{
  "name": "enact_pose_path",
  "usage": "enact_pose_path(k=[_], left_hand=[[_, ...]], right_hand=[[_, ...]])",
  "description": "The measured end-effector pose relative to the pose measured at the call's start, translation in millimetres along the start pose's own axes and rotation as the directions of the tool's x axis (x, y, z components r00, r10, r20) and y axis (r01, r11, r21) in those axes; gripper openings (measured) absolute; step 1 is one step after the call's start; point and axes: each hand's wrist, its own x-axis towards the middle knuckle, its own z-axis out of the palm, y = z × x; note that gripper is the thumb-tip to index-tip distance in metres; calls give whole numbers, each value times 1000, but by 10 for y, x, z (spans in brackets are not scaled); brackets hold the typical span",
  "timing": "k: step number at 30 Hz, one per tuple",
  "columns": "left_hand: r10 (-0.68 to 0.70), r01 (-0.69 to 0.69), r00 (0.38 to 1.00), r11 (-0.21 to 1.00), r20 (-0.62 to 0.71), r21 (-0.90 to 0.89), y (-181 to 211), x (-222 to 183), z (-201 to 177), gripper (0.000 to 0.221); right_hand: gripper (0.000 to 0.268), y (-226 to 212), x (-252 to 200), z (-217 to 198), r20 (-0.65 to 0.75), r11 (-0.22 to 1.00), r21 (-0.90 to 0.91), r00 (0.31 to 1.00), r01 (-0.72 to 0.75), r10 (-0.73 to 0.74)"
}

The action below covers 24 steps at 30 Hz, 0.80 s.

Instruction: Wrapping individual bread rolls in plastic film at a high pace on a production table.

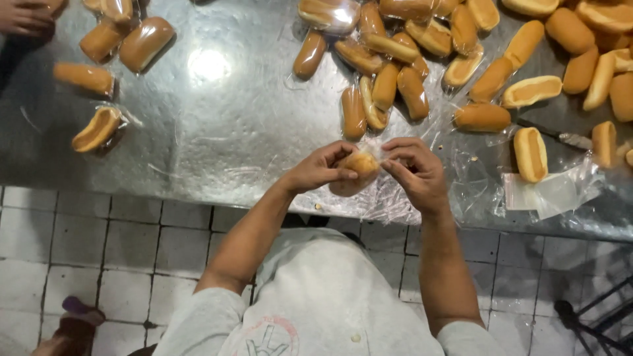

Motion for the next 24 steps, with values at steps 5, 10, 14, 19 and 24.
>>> enact_pose_path(k=[5,10,14,19,24], left_hand=[[-113,114,993,992,24,-53,-166,-139,-85,43],[-121,119,993,986,-5,-118,-249,-239,-125,46],[-116,114,993,989,-17,-91,-149,-242,-112,43],[-104,104,995,993,3,-49,-227,-238,-81,41],[-71,69,997,994,-16,-85,-169,-209,-68,43]], right_hand=[[33,-193,-47,85,43,978,146,988,-151,146],[8,43,-140,96,22,994,53,995,-99,98],[7,5,-133,149,-6,986,151,997,-73,75],[32,2,-136,43,44,982,163,995,-98,92],[14,119,-189,126,71,992,15,990,-126,124]])
